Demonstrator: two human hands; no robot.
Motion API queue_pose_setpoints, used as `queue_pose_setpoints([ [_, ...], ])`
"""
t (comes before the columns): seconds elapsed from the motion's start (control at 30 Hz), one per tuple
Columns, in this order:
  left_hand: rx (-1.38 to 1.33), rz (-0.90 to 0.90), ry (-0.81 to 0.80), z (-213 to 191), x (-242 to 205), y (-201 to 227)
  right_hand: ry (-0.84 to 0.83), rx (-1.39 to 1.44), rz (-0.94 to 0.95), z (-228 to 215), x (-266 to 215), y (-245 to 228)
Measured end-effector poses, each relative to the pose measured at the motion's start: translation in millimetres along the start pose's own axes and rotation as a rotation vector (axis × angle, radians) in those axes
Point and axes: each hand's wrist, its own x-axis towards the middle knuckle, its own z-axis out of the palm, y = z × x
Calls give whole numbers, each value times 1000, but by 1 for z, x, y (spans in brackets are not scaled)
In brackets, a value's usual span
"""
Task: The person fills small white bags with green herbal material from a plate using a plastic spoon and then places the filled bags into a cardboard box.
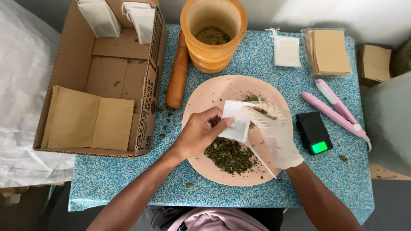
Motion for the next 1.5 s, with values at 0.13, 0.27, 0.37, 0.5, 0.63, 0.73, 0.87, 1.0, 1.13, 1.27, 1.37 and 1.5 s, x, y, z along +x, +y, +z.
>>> queue_pose_setpoints([
  [0.13,-5,4,-10,-1,1,7,19,31,70,-2,-2,-11],
  [0.27,-32,42,32,5,1,-20,163,-43,40,-18,-23,-44],
  [0.37,-42,31,91,6,4,-33,271,-60,-32,-53,-21,-39],
  [0.5,-39,-20,16,-2,6,-29,192,-211,-199,-117,-10,-29],
  [0.63,-25,-62,77,-2,9,-23,368,-263,-131,-168,-9,-4],
  [0.73,-11,-80,108,-1,9,-23,359,-273,-110,-177,-16,1],
  [0.87,-50,-104,105,0,9,-27,226,-819,-659,-191,-21,13],
  [1.0,-43,-139,110,-1,9,-26,446,-733,-629,-173,-27,-8],
  [1.13,-35,-109,91,0,9,-28,351,-557,-454,-174,-27,4],
  [1.27,-43,-100,96,0,9,-29,330,-553,-314,-174,-24,11],
  [1.37,-60,-113,79,0,8,-29,289,-595,-299,-171,-24,4],
  [1.5,-55,-116,83,0,8,-31,282,-568,-224,-171,-21,5],
])
